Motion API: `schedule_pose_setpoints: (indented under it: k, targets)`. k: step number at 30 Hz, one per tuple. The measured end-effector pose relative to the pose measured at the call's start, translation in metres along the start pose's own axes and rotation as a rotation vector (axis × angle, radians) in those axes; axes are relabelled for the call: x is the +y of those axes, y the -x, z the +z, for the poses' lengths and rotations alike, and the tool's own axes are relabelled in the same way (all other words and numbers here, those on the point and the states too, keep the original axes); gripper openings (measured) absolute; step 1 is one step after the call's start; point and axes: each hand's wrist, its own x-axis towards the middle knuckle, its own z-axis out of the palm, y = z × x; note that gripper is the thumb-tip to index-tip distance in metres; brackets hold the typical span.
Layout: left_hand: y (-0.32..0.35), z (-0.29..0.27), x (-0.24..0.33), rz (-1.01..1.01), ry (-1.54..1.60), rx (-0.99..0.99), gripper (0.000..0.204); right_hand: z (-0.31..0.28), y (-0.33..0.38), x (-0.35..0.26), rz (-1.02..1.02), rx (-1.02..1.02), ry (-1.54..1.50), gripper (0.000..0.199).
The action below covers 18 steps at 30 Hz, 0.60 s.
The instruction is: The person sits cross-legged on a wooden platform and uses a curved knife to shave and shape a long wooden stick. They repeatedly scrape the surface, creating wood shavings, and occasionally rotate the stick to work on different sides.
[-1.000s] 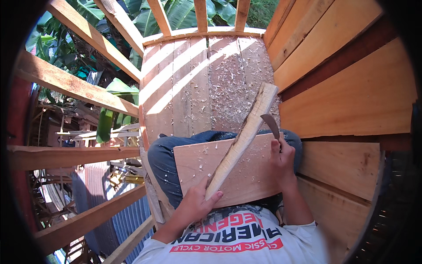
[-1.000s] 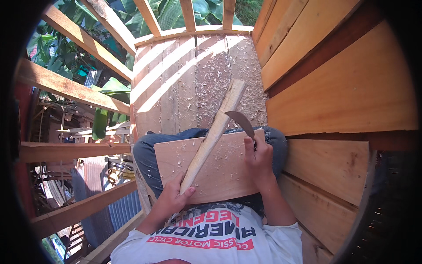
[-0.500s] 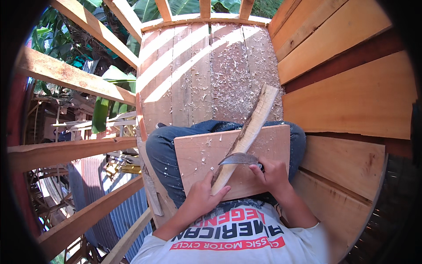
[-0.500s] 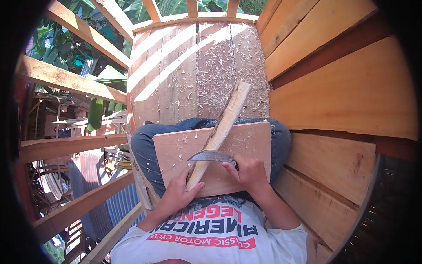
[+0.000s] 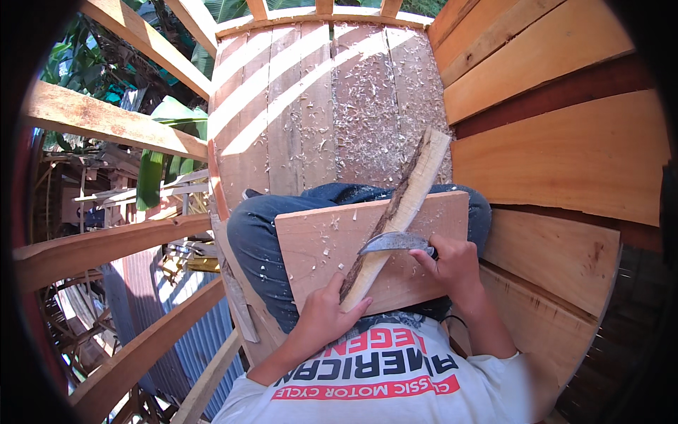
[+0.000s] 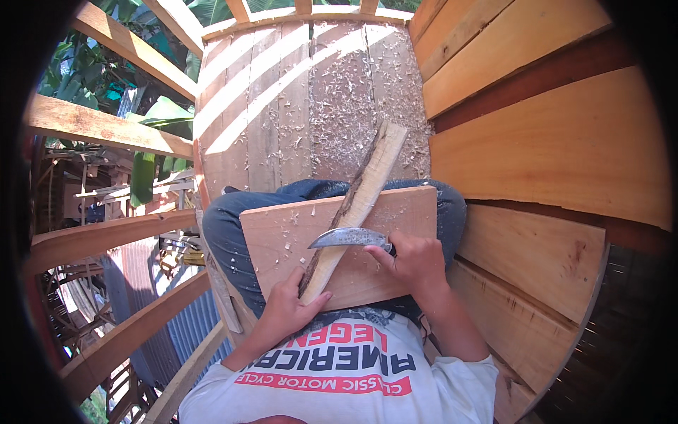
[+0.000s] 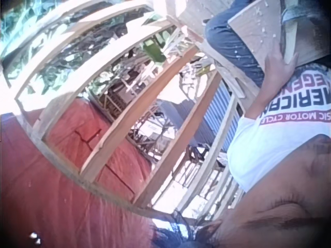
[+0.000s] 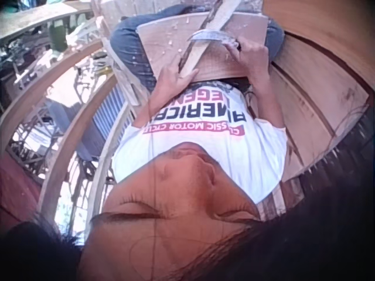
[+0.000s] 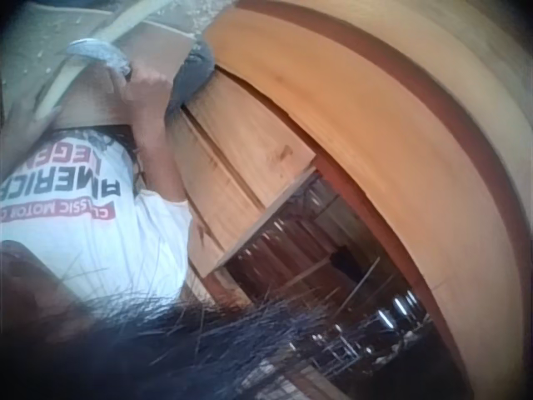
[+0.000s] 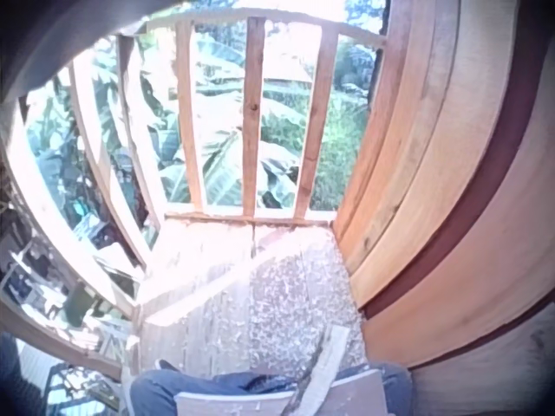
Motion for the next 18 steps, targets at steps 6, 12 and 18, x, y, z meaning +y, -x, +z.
schedule_pose_setpoints:
  k: [6,12,18]
  targets:
    - [-0.001,0.0,0.0,-0.01,-0.003,-0.003,0.049,-0.003,0.001,-0.001,0.06,-0.094,0.021,0.051]
    - [0.0,0.004,-0.002,0.011,-0.047,0.013,0.047,-0.01,-0.009,0.025,0.129,0.054,0.162,0.056]
    - [-0.002,0.003,-0.001,0.021,-0.054,0.019,0.048,-0.019,0.006,-0.005,0.129,-0.171,0.067,0.048]
